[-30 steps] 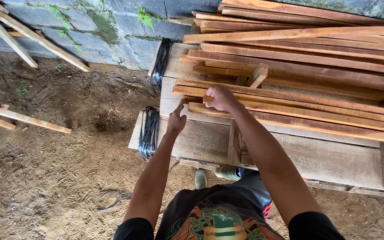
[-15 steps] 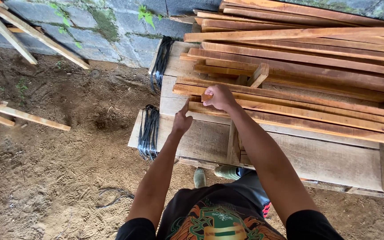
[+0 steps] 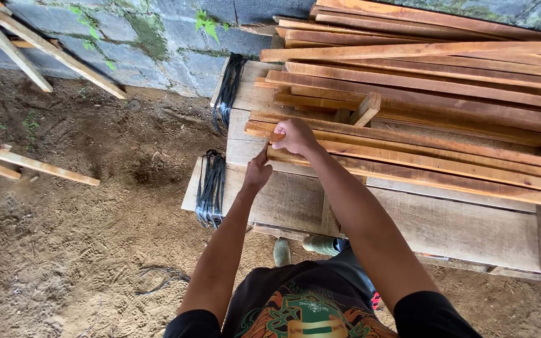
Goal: Bundling several thin wooden slats together using a wire tie and a small tool for twisting.
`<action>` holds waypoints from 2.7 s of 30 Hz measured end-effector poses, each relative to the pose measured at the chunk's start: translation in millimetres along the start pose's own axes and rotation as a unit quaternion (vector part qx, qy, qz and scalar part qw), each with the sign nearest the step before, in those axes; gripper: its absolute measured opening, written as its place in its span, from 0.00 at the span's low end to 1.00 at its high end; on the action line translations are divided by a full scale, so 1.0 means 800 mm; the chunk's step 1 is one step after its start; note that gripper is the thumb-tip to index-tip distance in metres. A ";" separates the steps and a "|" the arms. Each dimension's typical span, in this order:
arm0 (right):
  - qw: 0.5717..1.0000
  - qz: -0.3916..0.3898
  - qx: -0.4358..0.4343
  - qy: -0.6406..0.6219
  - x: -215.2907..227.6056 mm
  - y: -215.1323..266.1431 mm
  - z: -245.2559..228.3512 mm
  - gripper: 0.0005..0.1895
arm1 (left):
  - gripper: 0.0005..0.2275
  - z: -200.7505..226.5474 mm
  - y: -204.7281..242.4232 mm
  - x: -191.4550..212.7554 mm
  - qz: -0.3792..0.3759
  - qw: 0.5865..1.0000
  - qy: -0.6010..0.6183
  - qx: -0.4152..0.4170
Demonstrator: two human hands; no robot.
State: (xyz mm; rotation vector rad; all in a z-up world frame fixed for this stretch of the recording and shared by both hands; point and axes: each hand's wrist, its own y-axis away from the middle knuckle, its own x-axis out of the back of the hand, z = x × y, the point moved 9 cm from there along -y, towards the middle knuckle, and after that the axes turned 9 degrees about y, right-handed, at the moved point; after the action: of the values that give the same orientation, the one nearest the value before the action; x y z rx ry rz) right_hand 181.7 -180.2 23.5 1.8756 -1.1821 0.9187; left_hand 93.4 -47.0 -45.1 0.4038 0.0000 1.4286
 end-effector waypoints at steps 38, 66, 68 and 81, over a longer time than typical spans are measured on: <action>0.962 0.049 0.052 0.265 0.029 0.034 0.070 0.20 | 0.49 0.045 -0.013 0.025 -0.011 0.981 0.189 0.033; 0.965 0.042 0.024 0.258 0.027 0.043 0.099 0.18 | 0.46 0.023 -0.017 -0.021 -0.031 0.970 0.239 -0.019; 0.964 0.045 0.029 0.259 0.027 0.046 0.097 0.18 | 0.46 0.018 -0.020 -0.022 -0.033 0.970 0.239 -0.017; 0.956 0.058 0.060 0.282 0.014 0.025 0.067 0.18 | 0.47 -0.007 -0.032 -0.029 -0.028 0.972 0.231 -0.010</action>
State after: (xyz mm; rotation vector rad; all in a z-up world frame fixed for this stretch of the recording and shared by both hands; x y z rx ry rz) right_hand 177.0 -237.0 10.7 1.4865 -0.9009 1.4965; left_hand 113.1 -69.7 -62.7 0.0467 0.3716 1.4377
